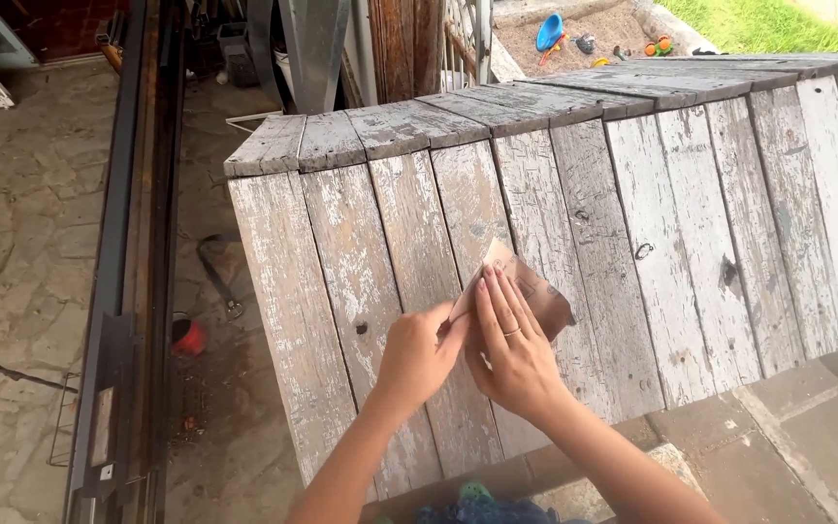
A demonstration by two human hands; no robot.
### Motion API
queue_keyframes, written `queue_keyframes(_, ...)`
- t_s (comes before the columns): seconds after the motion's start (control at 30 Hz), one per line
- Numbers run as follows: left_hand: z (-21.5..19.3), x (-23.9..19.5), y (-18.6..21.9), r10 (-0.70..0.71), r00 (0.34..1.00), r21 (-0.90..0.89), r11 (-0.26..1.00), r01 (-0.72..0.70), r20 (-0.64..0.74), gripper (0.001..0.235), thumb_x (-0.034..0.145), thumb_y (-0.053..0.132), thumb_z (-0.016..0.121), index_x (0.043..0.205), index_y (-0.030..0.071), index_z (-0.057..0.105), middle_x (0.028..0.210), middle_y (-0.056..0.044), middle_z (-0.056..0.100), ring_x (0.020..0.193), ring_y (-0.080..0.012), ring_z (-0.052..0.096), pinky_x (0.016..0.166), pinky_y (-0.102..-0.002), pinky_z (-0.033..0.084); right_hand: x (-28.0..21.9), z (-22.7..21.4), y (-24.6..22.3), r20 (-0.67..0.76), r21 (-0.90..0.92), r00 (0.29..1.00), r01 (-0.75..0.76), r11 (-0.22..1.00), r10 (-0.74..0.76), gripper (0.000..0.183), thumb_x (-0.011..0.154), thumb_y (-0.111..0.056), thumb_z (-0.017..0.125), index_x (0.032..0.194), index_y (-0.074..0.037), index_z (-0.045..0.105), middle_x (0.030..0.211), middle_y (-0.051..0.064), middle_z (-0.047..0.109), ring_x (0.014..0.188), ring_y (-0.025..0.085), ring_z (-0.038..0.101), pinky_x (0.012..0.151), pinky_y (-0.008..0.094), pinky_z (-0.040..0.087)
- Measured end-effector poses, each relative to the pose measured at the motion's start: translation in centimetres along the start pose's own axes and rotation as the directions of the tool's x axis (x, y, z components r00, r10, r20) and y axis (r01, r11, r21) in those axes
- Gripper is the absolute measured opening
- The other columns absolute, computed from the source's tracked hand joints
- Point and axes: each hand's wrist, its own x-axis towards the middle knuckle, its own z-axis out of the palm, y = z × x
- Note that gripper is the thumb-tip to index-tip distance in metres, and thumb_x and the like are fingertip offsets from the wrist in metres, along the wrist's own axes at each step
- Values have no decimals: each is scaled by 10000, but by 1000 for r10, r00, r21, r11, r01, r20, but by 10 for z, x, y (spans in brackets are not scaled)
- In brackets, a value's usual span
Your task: Sanding the wooden roof of a small structure using a piece of sandpaper
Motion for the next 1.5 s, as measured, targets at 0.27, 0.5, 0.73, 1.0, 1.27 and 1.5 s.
queue_keyframes(0.27, 8, 54, -33, 101, 994, -35, 994, -100, 28, 480, 987, 145, 540, 1418, -67, 564, 1368, -292, 626, 1365, -502, 505, 1143, -670, 319, 34, 75, 41, -104, 2, 992, -72, 997, 72, 657, 871, 80, 526, 1511, 142, 391, 1562, 328, 404, 1441, 460, 404, 1139, 475, 412)
queue_keyframes(0.5, -83, 73, -56, 130, 974, 194, 977, -94, -185, 546, 968, 169, 648, 1427, -89, 505, 1431, -333, 539, 1422, -500, 397, 1204, -642, 248, 48, 86, 122, -82, -297, 996, -43, 954, 20, 674, 832, 169, 538, 1498, 84, 475, 1547, 267, 472, 1444, 403, 424, 1166, 451, 392)
queue_keyframes(0.73, -116, 123, -128, 362, 793, 633, 773, 37, -489, 451, 1002, 121, 632, 1409, -43, 528, 1416, -241, 559, 1450, -404, 397, 1193, -597, 252, 64, 114, 147, -24, -239, 997, -75, 968, 72, 507, 1006, -225, 589, 1446, 25, 564, 1479, 200, 572, 1409, 327, 500, 1176, 414, 375)
queue_keyframes(1.0, -116, 145, -145, 437, 739, 738, 664, 120, -513, 437, 1058, 163, 609, 1397, -91, 499, 1460, -283, 504, 1488, -427, 341, 1196, -633, 211, 38, 119, 154, -11, -101, 995, -101, 990, 100, 447, 1011, -89, 546, 1449, -3, 573, 1474, 191, 575, 1379, 347, 523, 1095, 409, 465)
queue_keyframes(1.27, -107, 142, -150, 366, 836, 775, 623, 107, -409, 442, 1129, 245, 463, 1429, -79, 489, 1493, -308, 488, 1531, -421, 271, 1221, -626, 196, 66, 115, 169, 54, -58, 996, -71, 996, 74, 423, 1045, -113, 521, 1443, 27, 552, 1491, 199, 554, 1398, 339, 500, 1109, 407, 455)
queue_keyframes(1.5, -105, 140, -151, 386, 832, 796, 596, 104, -398, 445, 1125, 256, 464, 1422, -74, 497, 1480, -296, 506, 1532, -416, 275, 1225, -614, 204, 37, 104, 145, 63, -26, 992, -108, 994, 109, 419, 1060, -133, 486, 1446, 12, 559, 1489, 211, 554, 1390, 376, 501, 1090, 424, 470)
